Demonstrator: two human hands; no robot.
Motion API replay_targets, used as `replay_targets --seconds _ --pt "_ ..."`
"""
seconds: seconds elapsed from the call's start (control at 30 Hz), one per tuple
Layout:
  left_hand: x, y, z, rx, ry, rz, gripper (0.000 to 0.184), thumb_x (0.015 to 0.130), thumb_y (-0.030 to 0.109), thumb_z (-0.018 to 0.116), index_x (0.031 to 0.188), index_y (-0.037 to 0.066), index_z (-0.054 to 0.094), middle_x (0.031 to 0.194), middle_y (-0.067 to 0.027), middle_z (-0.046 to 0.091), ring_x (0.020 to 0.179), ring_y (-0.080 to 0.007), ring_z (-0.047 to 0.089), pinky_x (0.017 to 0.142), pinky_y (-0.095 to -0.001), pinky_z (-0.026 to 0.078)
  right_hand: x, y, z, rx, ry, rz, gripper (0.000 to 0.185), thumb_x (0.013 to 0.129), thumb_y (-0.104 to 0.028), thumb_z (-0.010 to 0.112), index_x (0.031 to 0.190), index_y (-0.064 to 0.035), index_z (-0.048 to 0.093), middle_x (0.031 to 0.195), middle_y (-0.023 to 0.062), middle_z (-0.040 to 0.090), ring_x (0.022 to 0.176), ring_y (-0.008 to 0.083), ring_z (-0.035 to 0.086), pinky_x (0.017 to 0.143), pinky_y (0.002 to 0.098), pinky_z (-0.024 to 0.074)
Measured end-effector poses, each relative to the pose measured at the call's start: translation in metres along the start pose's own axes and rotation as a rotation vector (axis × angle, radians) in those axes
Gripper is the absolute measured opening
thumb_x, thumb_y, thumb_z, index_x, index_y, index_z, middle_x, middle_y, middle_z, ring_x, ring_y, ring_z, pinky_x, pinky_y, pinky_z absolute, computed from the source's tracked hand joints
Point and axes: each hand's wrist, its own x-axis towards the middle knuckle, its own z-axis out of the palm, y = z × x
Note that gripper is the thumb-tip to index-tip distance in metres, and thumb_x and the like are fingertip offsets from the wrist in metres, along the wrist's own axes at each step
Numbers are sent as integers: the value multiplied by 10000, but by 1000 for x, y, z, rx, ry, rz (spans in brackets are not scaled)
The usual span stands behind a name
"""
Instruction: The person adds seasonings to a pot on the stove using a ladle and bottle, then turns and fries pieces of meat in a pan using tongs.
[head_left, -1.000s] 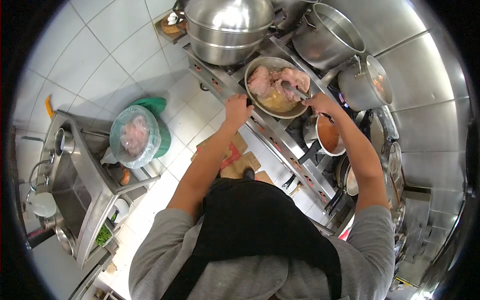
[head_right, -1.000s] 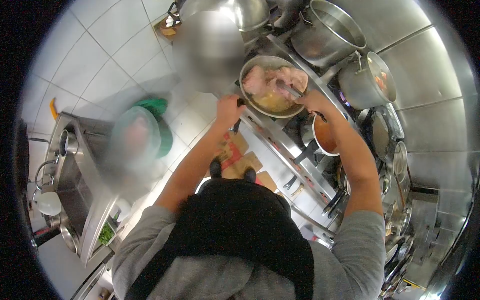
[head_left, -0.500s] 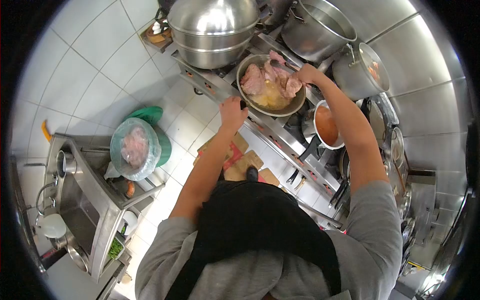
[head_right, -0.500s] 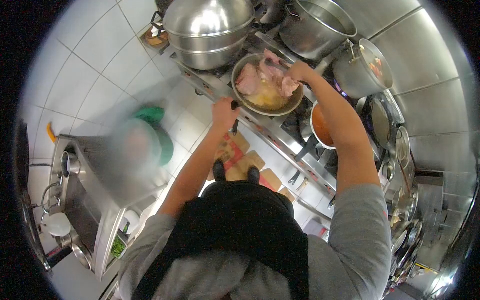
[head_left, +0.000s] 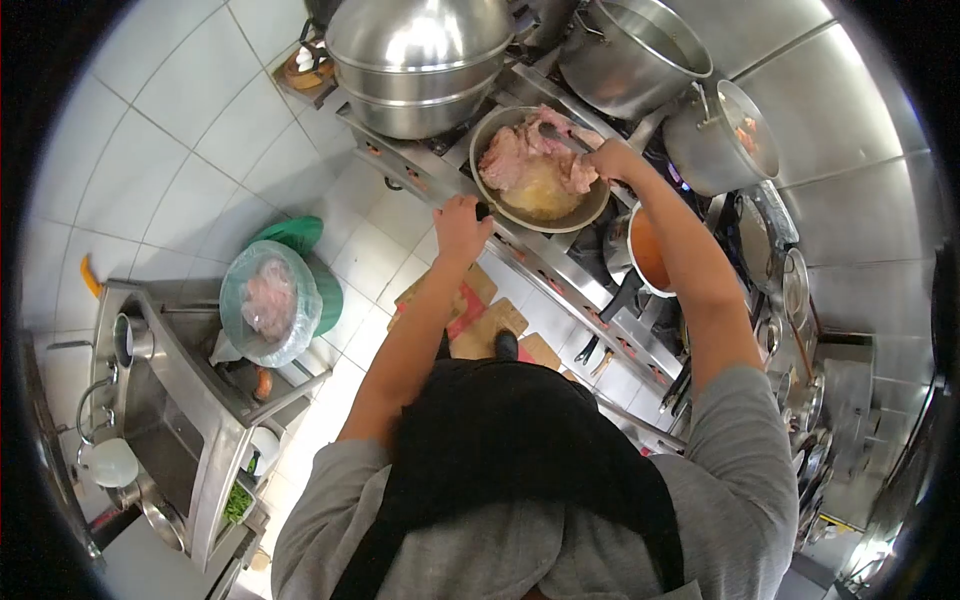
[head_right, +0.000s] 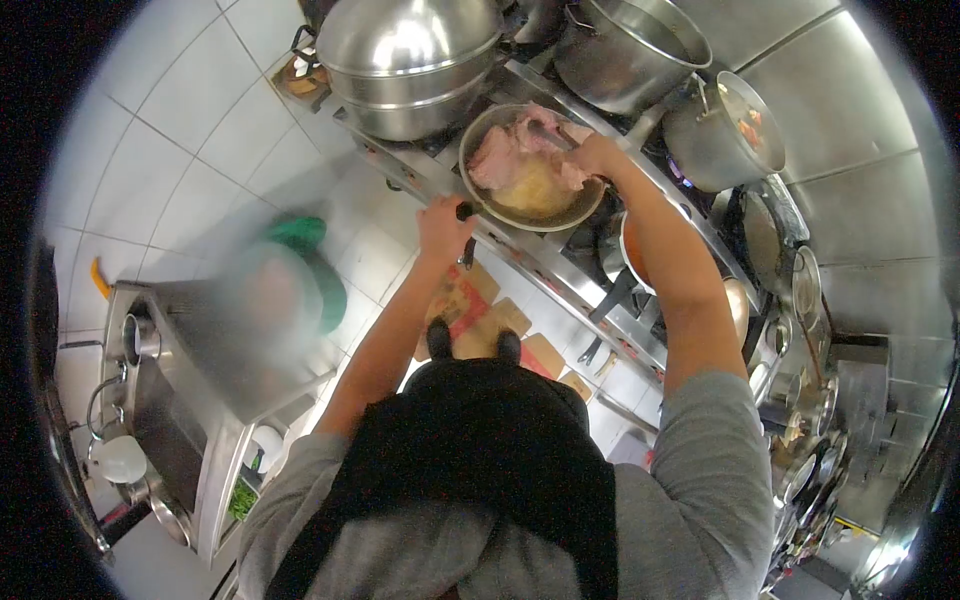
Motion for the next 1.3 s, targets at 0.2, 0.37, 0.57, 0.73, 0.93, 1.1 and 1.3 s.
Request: replay_targets --seconds 0.2,0.37,0.57,0.73,0.93,1.1,1.3 --pt "1 -1 -3 8 -3 27 371 825 317 760 1098 80 677 1076 -118 655 1091 -303 599 911 -490 394 -38 -52 -38 171 150 158 528 811 -456 737 851 71 732 770 245 715 686 374 713 672 454 568" --pt "0 -3 0 54 32 57 389 821 332 764 1107 77 693 1031 -120 665 1063 -324 601 887 -482 388 -28 -56 -67 -130 230 73 473 778 -387 759 903 68 740 937 308 706 920 439 713 812 497 577" --pt "-3 -1 0 -25 20 11 357 817 309 754 1099 96 704 1064 -105 675 1078 -306 594 871 -465 382 -20 -103 -90 -307 199 -3 345 773 -254 772 992 12 762 983 245 739 947 373 736 834 472 590" --pt "1 -4 1 45 -19 28 408 844 337 754 1147 75 675 1120 -119 660 1125 -291 580 936 -488 386 -18 -170 -76 -243 209 -44 273 840 -163 697 1071 -33 762 1108 222 730 1037 357 718 872 474 582" --pt "-1 -1 -1 43 -40 10 412 835 320 750 1151 66 676 1120 -123 661 1129 -296 572 939 -491 375 -28 -179 -75 -202 65 96 329 852 -230 707 1124 -51 753 1181 181 722 1101 332 701 903 450 570" --pt "-3 -5 4 -25 12 32 369 819 304 756 1103 78 688 1084 -120 655 1092 -299 584 912 -485 377 -8 -115 -32 -265 128 62 317 840 -237 707 1101 -67 766 1173 173 727 1099 314 704 877 439 577" --pt "-3 -4 3 -59 47 54 338 804 297 770 1057 86 692 1056 -106 662 1053 -300 607 886 -474 380 -42 -163 -44 -2 256 193 321 837 -218 701 1078 -14 762 1131 226 725 1031 349 723 863 453 584"
